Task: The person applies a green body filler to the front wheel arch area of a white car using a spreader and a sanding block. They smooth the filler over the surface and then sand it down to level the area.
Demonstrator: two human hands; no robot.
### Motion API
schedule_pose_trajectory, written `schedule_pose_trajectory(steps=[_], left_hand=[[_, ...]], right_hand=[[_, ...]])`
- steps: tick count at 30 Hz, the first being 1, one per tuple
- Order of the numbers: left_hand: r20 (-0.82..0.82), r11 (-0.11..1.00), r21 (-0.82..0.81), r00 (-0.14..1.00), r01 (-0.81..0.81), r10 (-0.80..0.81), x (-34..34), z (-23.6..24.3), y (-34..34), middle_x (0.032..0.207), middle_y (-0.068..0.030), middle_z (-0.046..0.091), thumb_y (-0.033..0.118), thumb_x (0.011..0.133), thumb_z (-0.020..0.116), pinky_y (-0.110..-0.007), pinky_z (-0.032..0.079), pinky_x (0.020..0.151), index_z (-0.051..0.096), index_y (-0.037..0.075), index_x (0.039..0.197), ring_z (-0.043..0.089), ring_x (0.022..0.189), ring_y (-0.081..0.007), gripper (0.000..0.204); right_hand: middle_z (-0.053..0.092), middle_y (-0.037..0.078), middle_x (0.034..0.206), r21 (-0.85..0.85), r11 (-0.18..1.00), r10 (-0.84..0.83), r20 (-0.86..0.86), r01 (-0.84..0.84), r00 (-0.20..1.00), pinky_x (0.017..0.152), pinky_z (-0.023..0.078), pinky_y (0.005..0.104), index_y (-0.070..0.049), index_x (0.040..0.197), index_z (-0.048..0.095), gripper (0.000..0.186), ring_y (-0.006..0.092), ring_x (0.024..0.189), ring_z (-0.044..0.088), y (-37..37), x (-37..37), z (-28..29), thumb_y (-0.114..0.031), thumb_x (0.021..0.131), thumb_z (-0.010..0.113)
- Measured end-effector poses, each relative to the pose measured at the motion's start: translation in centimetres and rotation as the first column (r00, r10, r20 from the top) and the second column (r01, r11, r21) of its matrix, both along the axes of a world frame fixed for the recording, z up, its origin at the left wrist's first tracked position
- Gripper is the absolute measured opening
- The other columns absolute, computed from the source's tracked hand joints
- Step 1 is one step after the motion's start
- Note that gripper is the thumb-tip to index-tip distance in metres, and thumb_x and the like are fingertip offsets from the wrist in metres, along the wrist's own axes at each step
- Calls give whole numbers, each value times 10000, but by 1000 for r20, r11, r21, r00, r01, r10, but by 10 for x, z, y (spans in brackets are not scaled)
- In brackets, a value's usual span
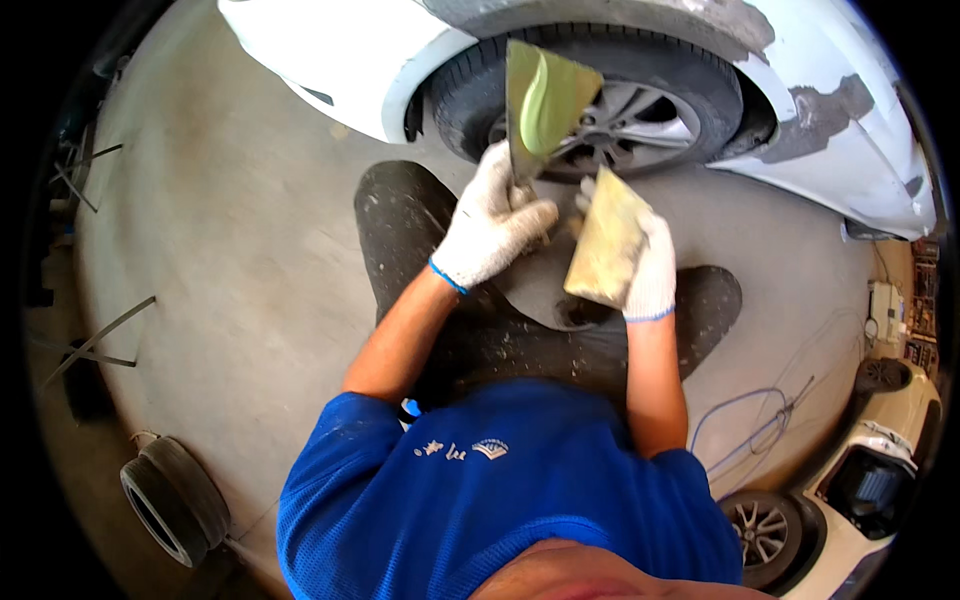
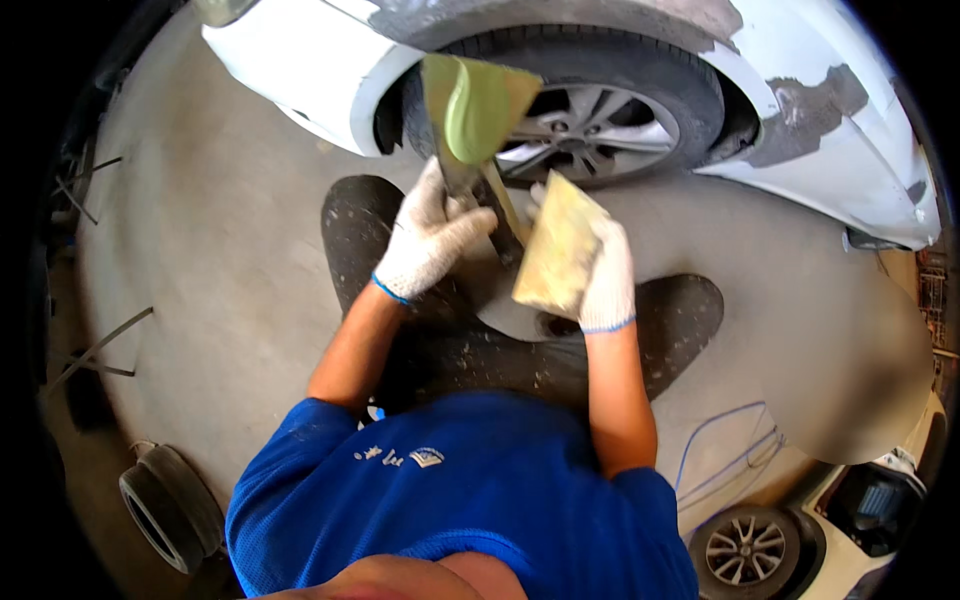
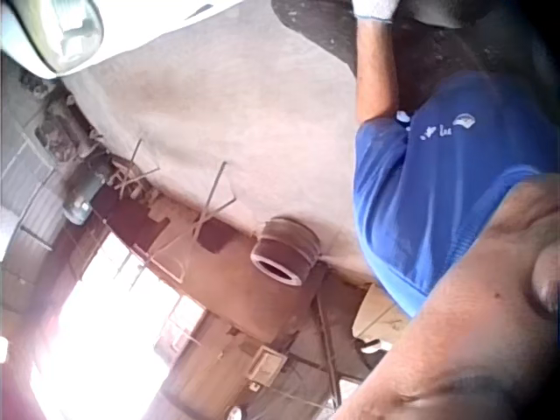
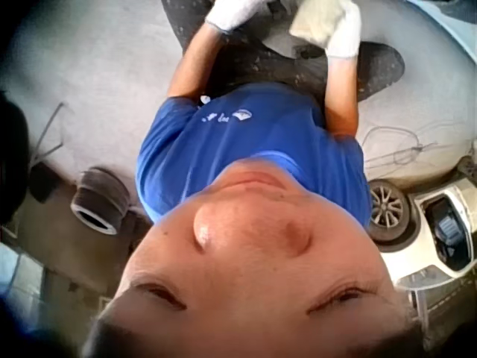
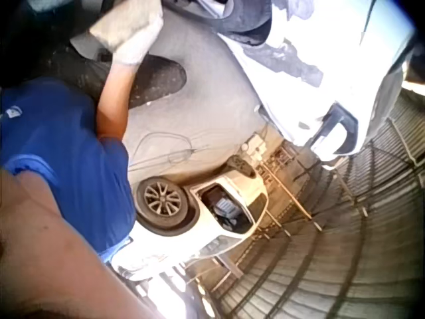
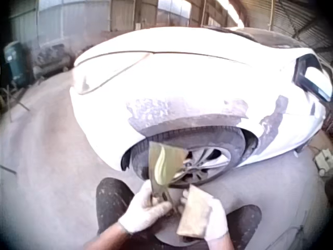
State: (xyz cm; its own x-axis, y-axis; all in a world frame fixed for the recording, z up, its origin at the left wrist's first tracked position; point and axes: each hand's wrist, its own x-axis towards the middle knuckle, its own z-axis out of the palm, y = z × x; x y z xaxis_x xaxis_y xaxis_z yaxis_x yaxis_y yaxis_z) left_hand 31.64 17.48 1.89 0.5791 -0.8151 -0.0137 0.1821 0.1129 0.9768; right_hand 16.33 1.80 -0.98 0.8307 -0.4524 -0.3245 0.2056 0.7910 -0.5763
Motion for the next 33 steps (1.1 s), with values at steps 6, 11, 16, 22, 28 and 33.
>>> schedule_pose_trajectory(steps=[6, 11, 16, 22, 28, 33], left_hand=[[675, 938, -171, 658, -301, 334, 4, -10, -4, 1075, -104, 514, -53, 803, 652, -299, 489, 769, 532, 65, 1365, 529, 880, -195, 586], [825, 919, -334, 406, -210, 393, 3, -22, -16, 944, -103, 623, -62, 703, 701, -345, 527, 734, 625, 160, 1322, 616, 832, -279, 662], [818, 896, -268, 409, -354, 406, 3, -44, -18, 938, -128, 633, 15, 710, 735, -361, 524, 716, 602, 196, 1356, 630, 821, -304, 684], [820, 922, -107, 492, -372, 294, 0, -52, -15, 1069, -184, 581, -88, 738, 581, -417, 530, 784, 534, 186, 1409, 622, 917, -360, 727], [599, 903, 390, 794, -178, -102, -1, -91, -12, 1238, -277, 508, 75, 851, 548, -536, 519, 831, 413, 130, 1416, 629, 967, -472, 584], [637, 863, 477, 741, -163, -213, 3, -86, -6, 1201, -272, 517, 78, 850, 533, -550, 509, 831, 417, 128, 1406, 618, 978, -482, 570]], right_hand=[[643, 165, 1218, -162, 978, -174, -267, 134, 948, 939, 545, 437, 3, 1346, 527, 468, 296, 1091, 650, 15, 32, 22, -215, 935, 579], [663, 130, 1197, -245, 962, -183, -243, 122, 953, 914, 557, 371, 6, 1298, 573, 410, 244, 1038, 676, 31, 49, 33, -217, 955, 594], [670, 130, 1177, -123, 992, -44, -65, 36, 997, 887, 569, 383, 3, 1271, 591, 392, 251, 1002, 684, 3, 52, 46, -216, 946, 613], [681, 131, 1110, -368, 920, -182, -92, 137, 979, 859, 564, 353, -29, 1301, 581, 382, 233, 978, 676, -5, 64, 87, -258, 1000, 522], [587, 190, 1320, -514, 854, -139, -65, 86, 988, 952, 549, 467, 28, 1345, 509, 478, 334, 1134, 637, -44, 79, 134, -125, 893, 502], [607, 151, 1274, -972, -202, -215, -71, -116, 974, 926, 509, 386, 19, 1309, 546, 402, 277, 1106, 616, -27, 122, 178, -54, 920, 475]])
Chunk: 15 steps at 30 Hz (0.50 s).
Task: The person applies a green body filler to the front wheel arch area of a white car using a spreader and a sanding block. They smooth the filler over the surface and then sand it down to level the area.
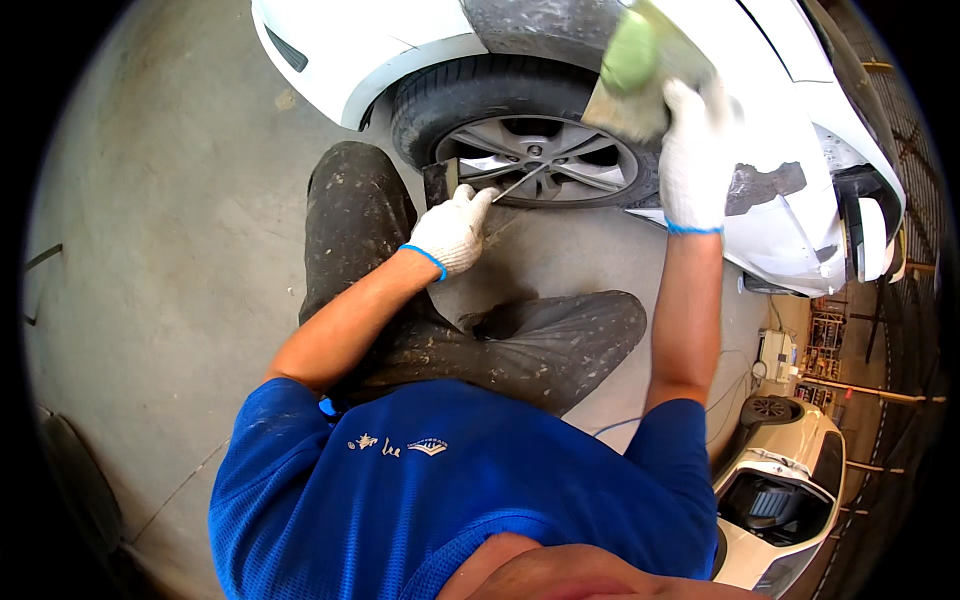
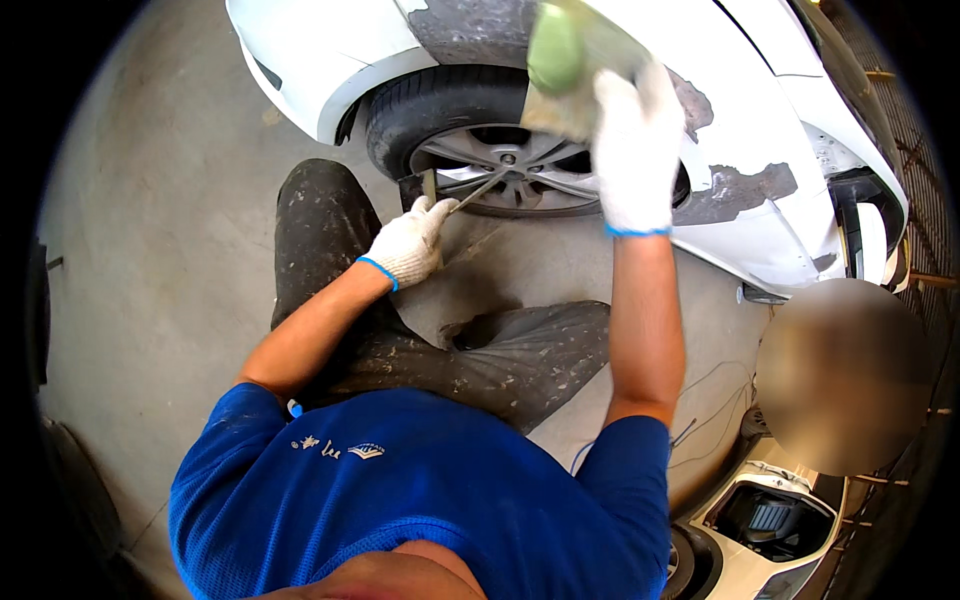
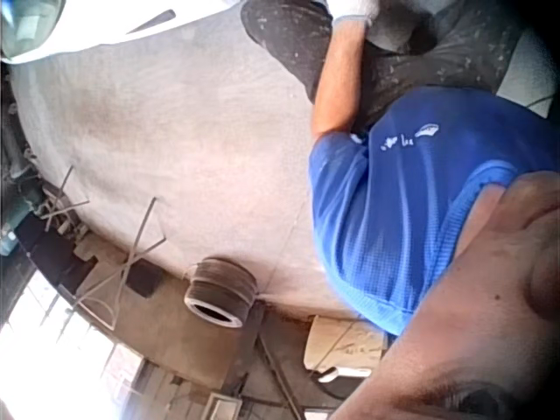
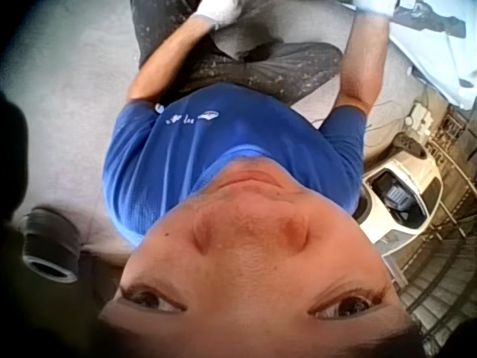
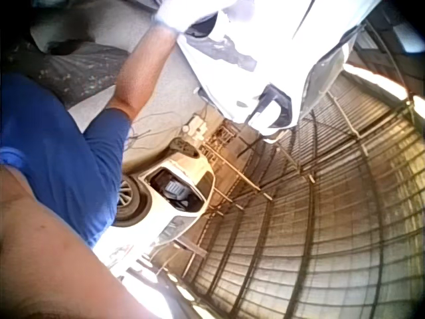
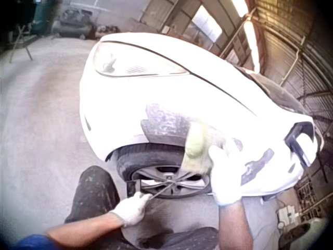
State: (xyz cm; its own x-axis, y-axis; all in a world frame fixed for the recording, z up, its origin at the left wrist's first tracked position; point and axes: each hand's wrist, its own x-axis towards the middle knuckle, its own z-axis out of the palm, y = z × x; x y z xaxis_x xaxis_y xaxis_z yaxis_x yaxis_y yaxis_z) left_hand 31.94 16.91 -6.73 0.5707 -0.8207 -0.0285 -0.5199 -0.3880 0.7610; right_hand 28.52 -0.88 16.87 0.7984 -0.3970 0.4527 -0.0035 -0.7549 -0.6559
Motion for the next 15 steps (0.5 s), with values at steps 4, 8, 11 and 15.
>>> schedule_pose_trajectory(steps=[4, 8, 11, 15], left_hand=[[21, 995, 24, 995, 99, -99, -4, -8, -7, 1204, -280, 518, 69, 841, 537, -542, 514, 831, 430, 114, 1395, 624, 978, -466, 566], [42, 990, 38, 990, 135, -136, -6, -7, -3, 1177, -284, 522, 48, 825, 540, -532, 514, 816, 453, 78, 1368, 632, 965, -440, 550], [44, 987, 40, 986, 156, -158, -7, -11, -4, 1166, -283, 526, 47, 822, 539, -530, 513, 813, 465, 75, 1354, 633, 964, -439, 537], [25, 981, 87, 984, 172, -174, -3, -16, -4, 1177, -254, 535, 84, 864, 526, -542, 517, 833, 462, 108, 1370, 632, 976, -447, 510]], right_hand=[[621, 70, 1197, -799, 601, 122, 74, -14, 990, 864, 507, 376, -135, 1275, 608, 395, 264, 1056, 609, 10, 58, -19, -110, 885, 550], [618, 0, 1192, -986, 147, 129, -53, -72, 990, 888, 488, 391, -246, 1241, 642, 432, 233, 1057, 604, 12, 80, -53, -157, 821, 598], [624, 8, 1163, -982, 160, 174, -74, -102, 982, 911, 479, 424, -233, 1213, 656, 416, 249, 1072, 597, -7, 61, -60, -134, 813, 596], [613, 21, 1146, -978, 194, 196, -37, -76, 980, 925, 458, 423, -252, 1238, 663, 449, 247, 1084, 576, 13, 62, -30, -136, 808, 604]])
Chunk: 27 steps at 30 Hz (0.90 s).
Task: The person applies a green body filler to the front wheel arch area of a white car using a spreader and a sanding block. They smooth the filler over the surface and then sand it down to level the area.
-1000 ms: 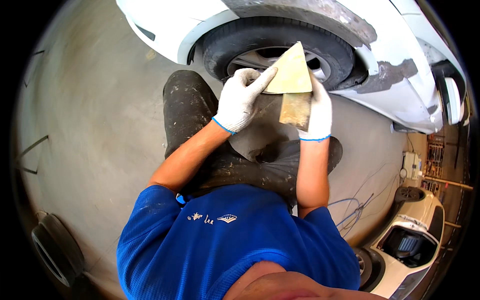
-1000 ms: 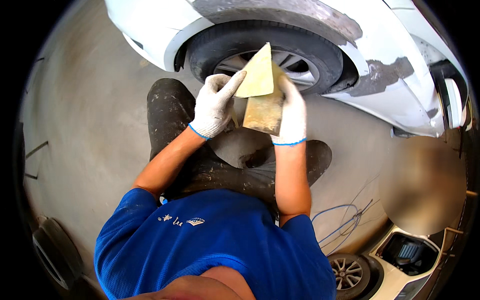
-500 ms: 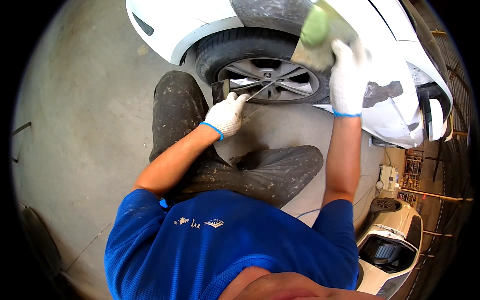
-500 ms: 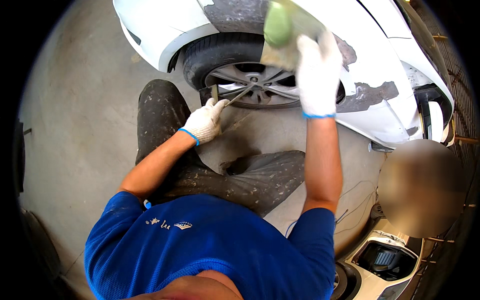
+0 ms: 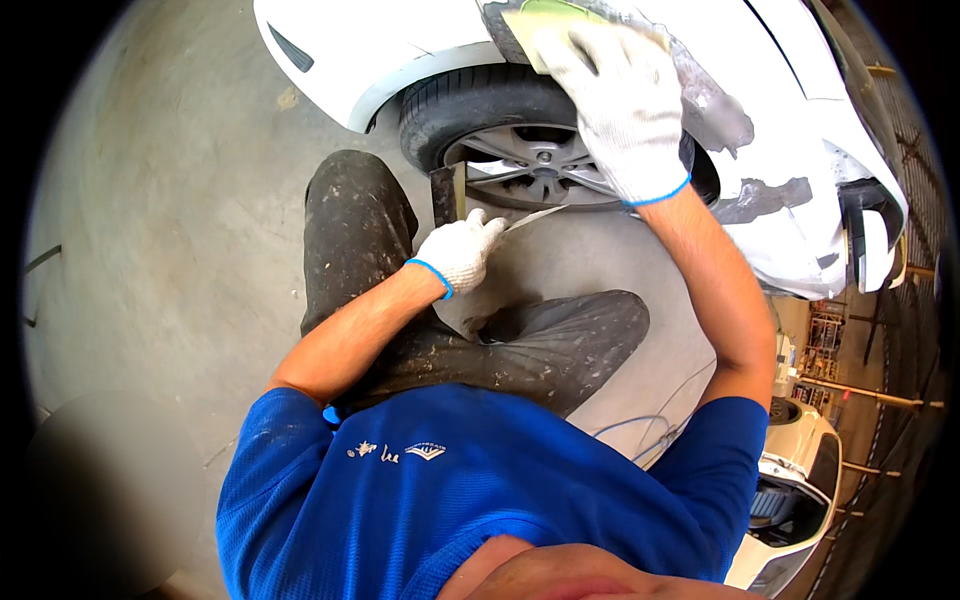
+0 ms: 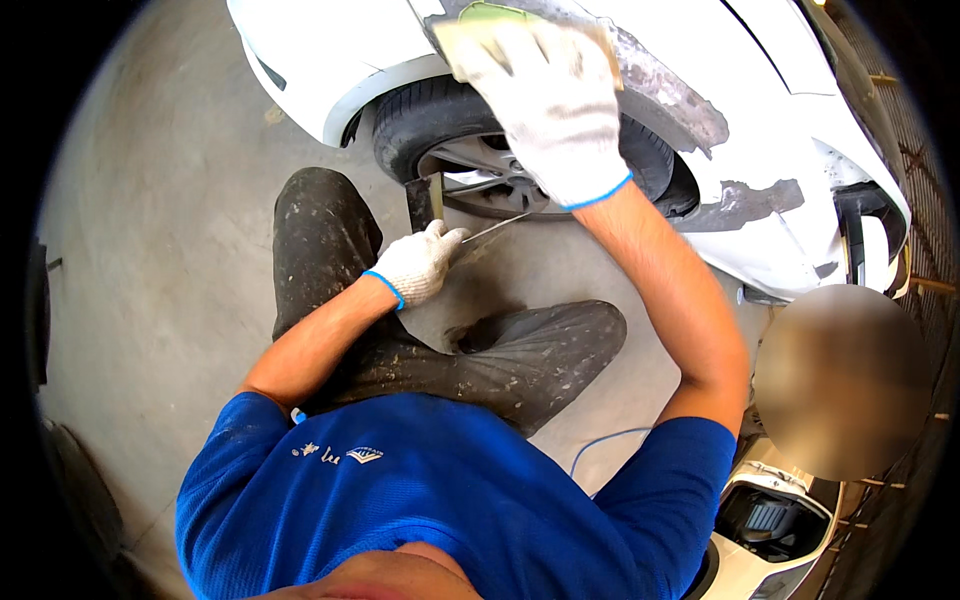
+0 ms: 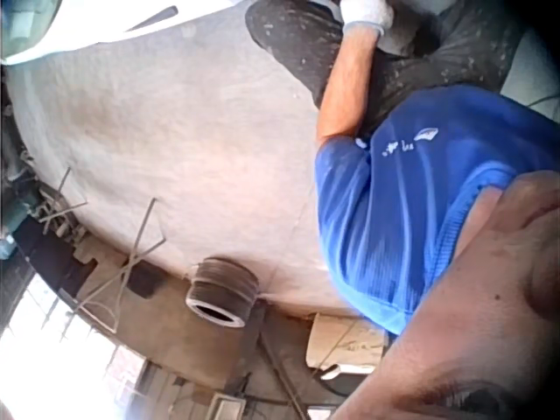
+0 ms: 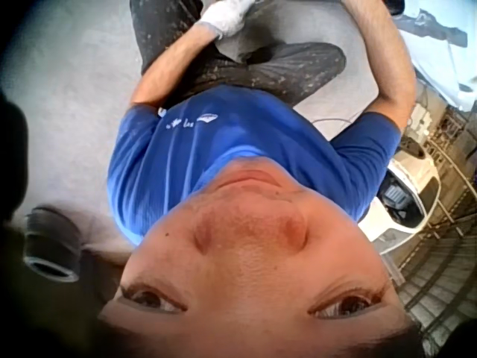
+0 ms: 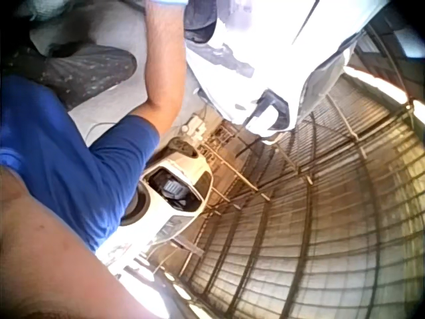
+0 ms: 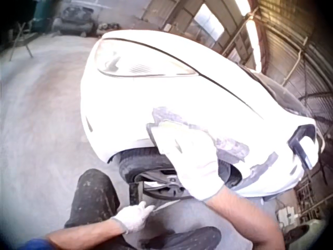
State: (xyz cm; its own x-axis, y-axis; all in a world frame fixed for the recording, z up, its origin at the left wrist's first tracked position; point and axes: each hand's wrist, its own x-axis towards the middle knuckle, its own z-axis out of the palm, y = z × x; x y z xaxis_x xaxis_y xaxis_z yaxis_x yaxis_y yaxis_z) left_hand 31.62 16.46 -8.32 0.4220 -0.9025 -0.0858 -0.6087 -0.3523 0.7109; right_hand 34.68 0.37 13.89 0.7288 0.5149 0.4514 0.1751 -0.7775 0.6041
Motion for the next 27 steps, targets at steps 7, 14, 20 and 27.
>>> schedule_pose_trajectory(steps=[7, 14, 20, 27], left_hand=[[-25, 999, 41, 999, 26, -25, 2, 3, -1, 1181, -250, 531, 126, 883, 545, -539, 529, 802, 474, 103, 1348, 636, 974, -439, 471], [-36, 998, 50, 999, 25, -24, 3, 2, 0, 1181, -252, 528, 128, 884, 546, -544, 529, 801, 480, 111, 1331, 636, 973, -444, 452], [-45, 994, 79, 997, 74, -70, 1, 3, -3, 1180, -245, 528, 105, 873, 537, -552, 524, 808, 476, 108, 1323, 632, 976, -449, 454], [-16, 999, 26, 999, 31, -30, -2, -7, -1, 1175, -238, 534, 84, 864, 529, -547, 524, 801, 473, 82, 1334, 634, 939, -457, 473]], right_hand=[[561, -2, 1161, -24, 998, 57, 46, -56, 997, 964, 395, 442, -283, 1295, 610, 496, 227, 1140, 503, -22, 40, -39, -198, 806, 600], [574, -39, 1219, -39, 995, -89, 34, 90, 995, 973, 383, 454, -318, 1263, 634, 487, 236, 1138, 535, 0, 15, -12, -215, 788, 616], [587, -8, 1218, -59, 992, -109, 58, 112, 992, 1008, 376, 456, -318, 1310, 620, 534, 244, 1143, 546, -21, 12, -31, -160, 801, 609], [621, 20, 1195, -109, 973, -192, 117, 205, 974, 1006, 374, 446, -327, 1312, 632, 530, 227, 1138, 549, -39, -11, -3, -154, 810, 631]])
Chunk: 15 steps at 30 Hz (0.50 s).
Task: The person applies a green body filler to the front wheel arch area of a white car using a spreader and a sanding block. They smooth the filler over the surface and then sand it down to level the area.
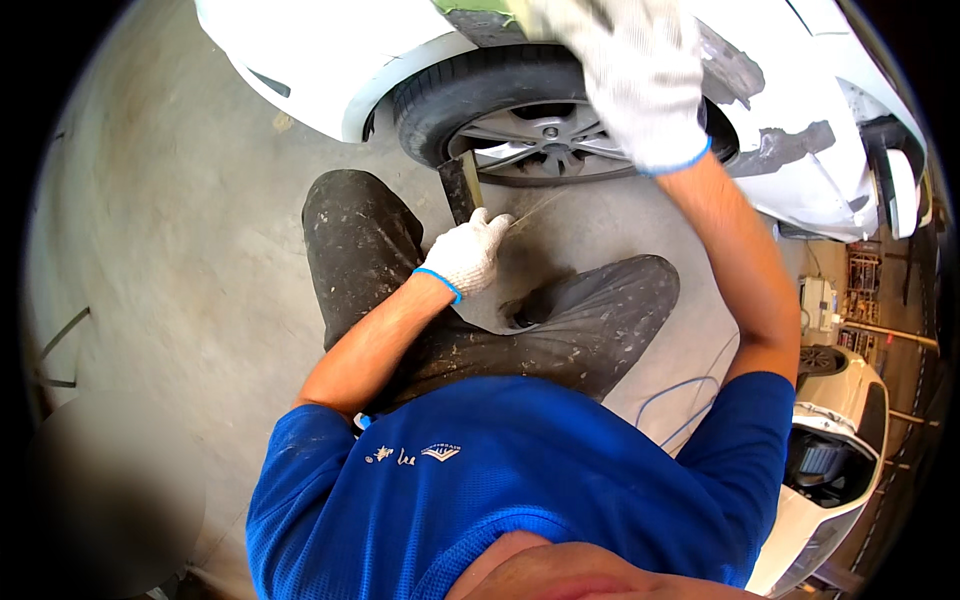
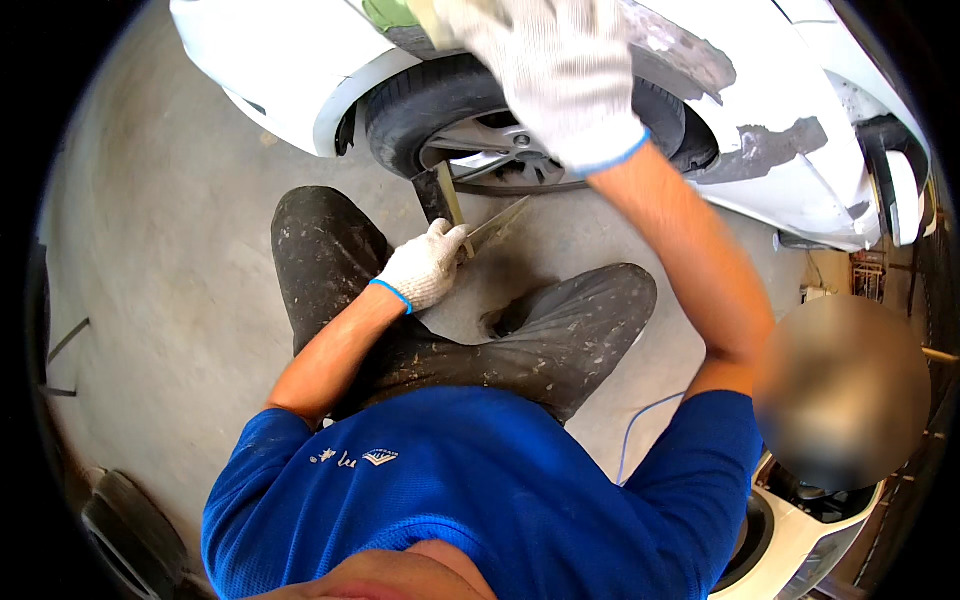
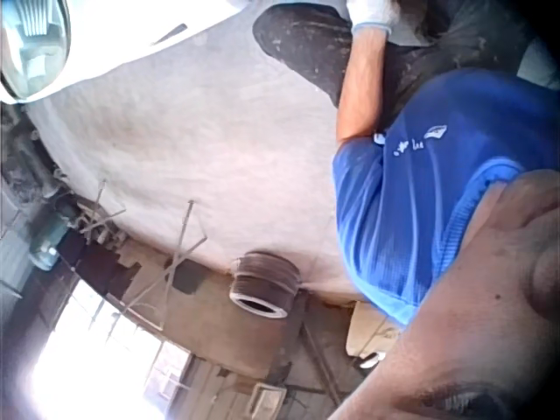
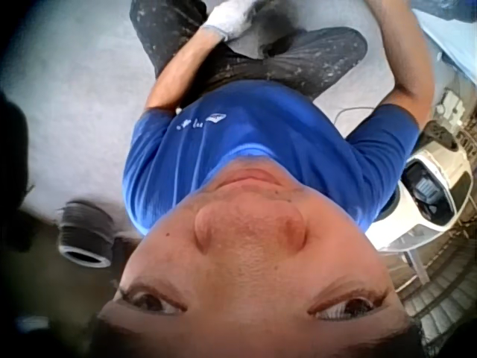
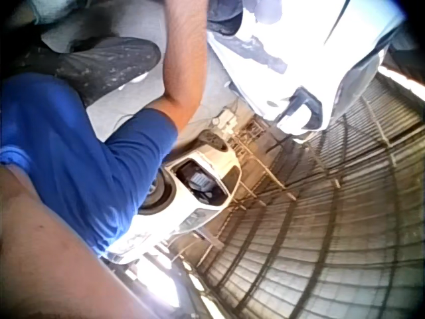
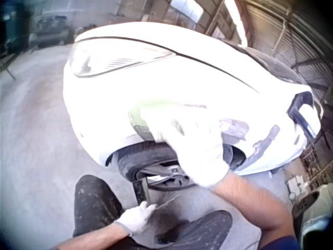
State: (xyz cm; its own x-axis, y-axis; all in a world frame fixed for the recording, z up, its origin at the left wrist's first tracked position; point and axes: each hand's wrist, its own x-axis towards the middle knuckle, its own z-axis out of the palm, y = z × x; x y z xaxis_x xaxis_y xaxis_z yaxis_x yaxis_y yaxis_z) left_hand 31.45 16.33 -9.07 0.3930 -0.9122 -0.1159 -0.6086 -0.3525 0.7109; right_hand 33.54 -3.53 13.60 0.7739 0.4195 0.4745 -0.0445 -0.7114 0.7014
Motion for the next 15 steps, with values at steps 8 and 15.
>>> schedule_pose_trajectory(steps=[8, 15], left_hand=[[21, 1000, -2, 1000, 8, -8, -1, 3, -2, 1167, -236, 537, 71, 852, 535, -546, 527, 799, 487, 88, 1328, 634, 930, -463, 479], [6, 997, 65, 999, 41, -42, -2, 2, -4, 1179, -240, 533, 61, 842, 537, -543, 522, 829, 476, 98, 1349, 624, 966, -463, 512]], right_hand=[[555, -11, 1259, 112, 990, 81, 14, -82, 997, 1021, 369, 460, -311, 1312, 614, 554, 229, 1159, 503, -35, -23, -42, -179, 774, 620], [612, 5, 1192, 181, 983, -6, 104, -13, 995, 1025, 410, 445, -302, 1291, 654, 572, 229, 1122, 565, -39, -15, -6, -62, 771, 659]])
